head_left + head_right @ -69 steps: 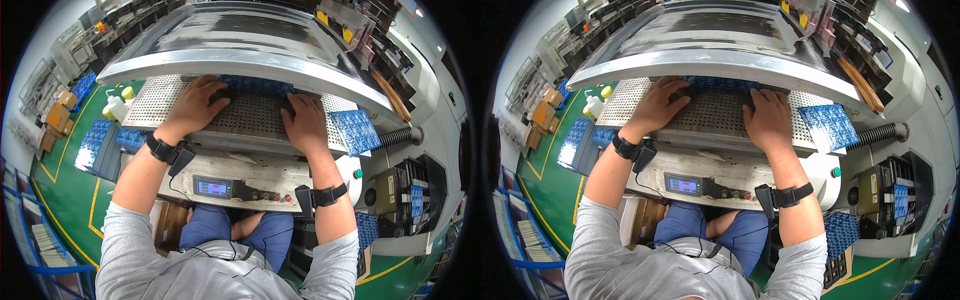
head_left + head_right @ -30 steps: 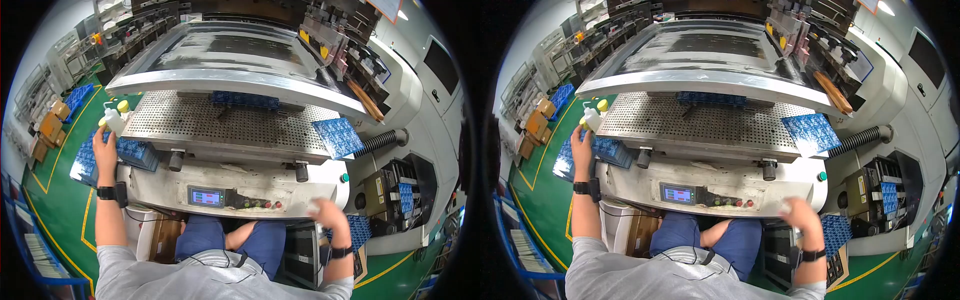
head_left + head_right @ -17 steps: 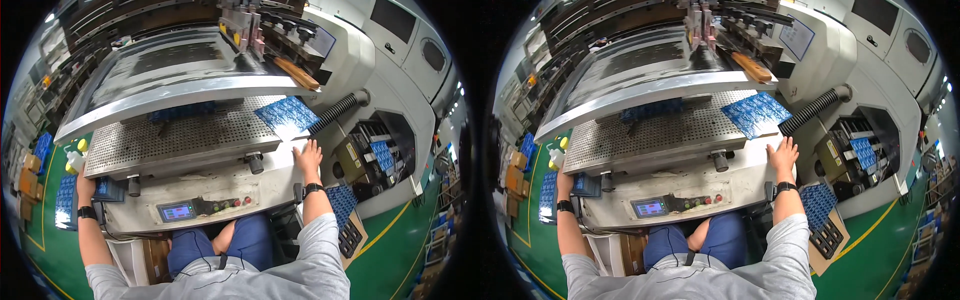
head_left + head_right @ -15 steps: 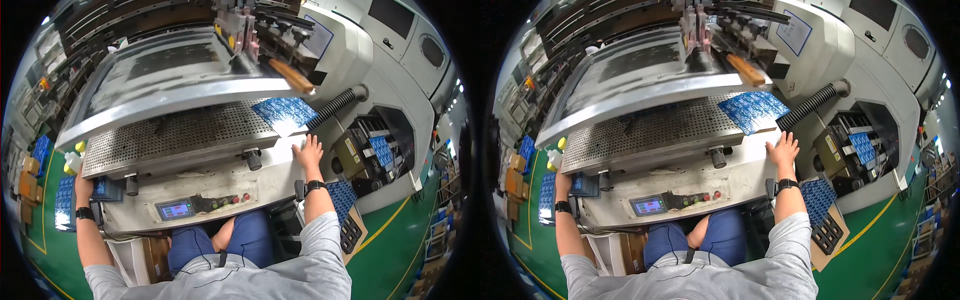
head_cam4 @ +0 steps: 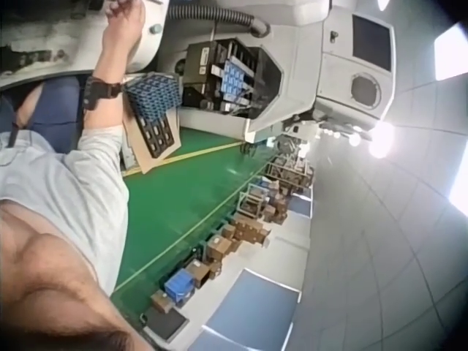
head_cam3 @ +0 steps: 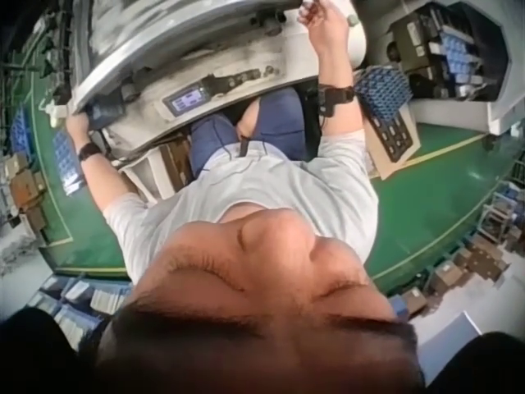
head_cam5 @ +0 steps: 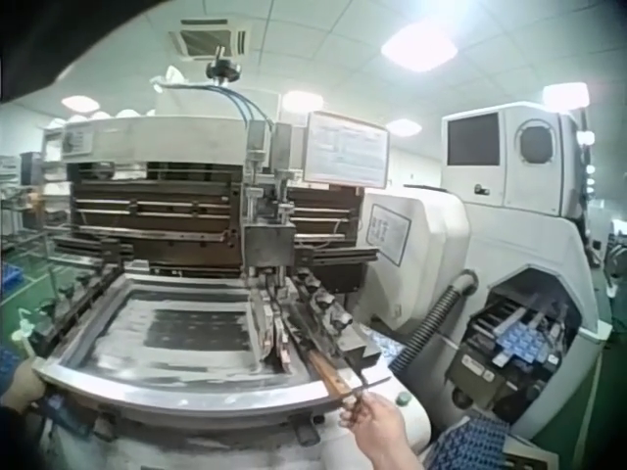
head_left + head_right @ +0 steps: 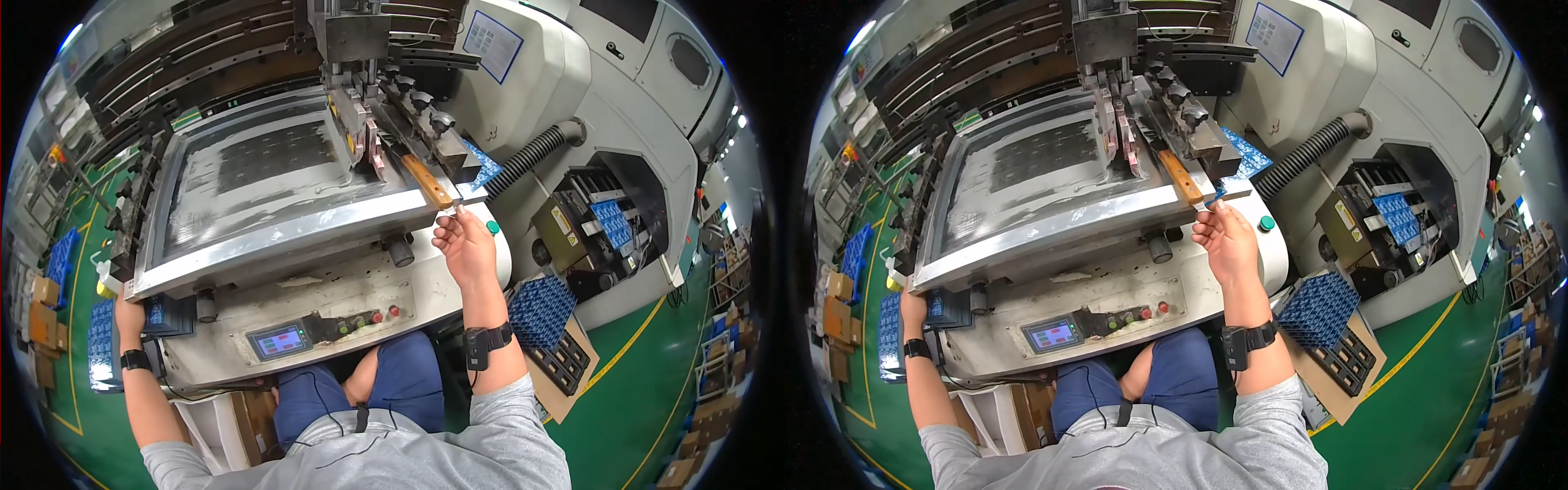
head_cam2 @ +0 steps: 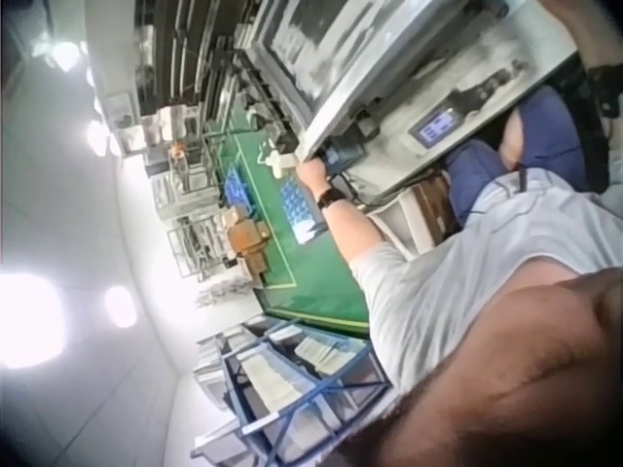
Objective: The person places a circuit board onto the machine bed, presses a button to start the process, and then moves the board to a tray. This cycle is repeated, including picking up boards from a stack and placing them into the machine.
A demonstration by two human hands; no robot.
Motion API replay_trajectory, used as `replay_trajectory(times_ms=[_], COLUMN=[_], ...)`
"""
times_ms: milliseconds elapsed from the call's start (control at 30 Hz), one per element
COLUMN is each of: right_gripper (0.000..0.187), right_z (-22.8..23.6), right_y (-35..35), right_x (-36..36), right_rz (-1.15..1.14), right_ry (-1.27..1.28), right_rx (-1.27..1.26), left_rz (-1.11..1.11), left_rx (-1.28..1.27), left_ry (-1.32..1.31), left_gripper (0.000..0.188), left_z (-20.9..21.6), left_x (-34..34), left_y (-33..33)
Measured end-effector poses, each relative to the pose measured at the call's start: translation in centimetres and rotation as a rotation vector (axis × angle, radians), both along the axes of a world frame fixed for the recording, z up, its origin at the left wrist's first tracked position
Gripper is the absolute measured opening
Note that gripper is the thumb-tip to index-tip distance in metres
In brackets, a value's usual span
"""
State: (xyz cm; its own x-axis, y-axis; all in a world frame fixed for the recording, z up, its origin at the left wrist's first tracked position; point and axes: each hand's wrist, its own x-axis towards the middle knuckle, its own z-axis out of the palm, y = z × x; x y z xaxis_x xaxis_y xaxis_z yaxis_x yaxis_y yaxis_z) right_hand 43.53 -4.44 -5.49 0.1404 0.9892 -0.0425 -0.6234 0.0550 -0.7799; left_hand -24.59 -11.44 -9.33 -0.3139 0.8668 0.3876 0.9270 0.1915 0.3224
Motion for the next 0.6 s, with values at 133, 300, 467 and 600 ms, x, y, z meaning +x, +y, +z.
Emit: replay_trajectory(times_ms=[133, 300, 467, 600], right_gripper=[0.018, 0.014, 0.015, 0.018], right_z=[1.1, 1.4, 1.7, 2.0], right_y=[0.0, 0.1, -2.0, -3.8], right_x=[-0.4, -0.6, 0.5, 1.9], right_rz=[-0.032, -0.066, -0.041, 0.007], right_ry=[0.005, -0.033, -0.101, -0.115], right_rx=[-0.028, -0.041, -0.053, -0.058], left_rz=[0.016, 0.023, 0.006, 0.017], left_rx=[0.021, 0.031, 0.044, 0.027], left_ry=[-0.018, -0.019, -0.045, -0.056], left_gripper=[0.028, 0.028, 0.032, 0.034], left_z=[1.0, 0.7, 0.5, 0.2], left_x=[-0.1, 0.3, -0.3, -1.2], left_y=[-0.2, -0.2, -0.2, 0.1])
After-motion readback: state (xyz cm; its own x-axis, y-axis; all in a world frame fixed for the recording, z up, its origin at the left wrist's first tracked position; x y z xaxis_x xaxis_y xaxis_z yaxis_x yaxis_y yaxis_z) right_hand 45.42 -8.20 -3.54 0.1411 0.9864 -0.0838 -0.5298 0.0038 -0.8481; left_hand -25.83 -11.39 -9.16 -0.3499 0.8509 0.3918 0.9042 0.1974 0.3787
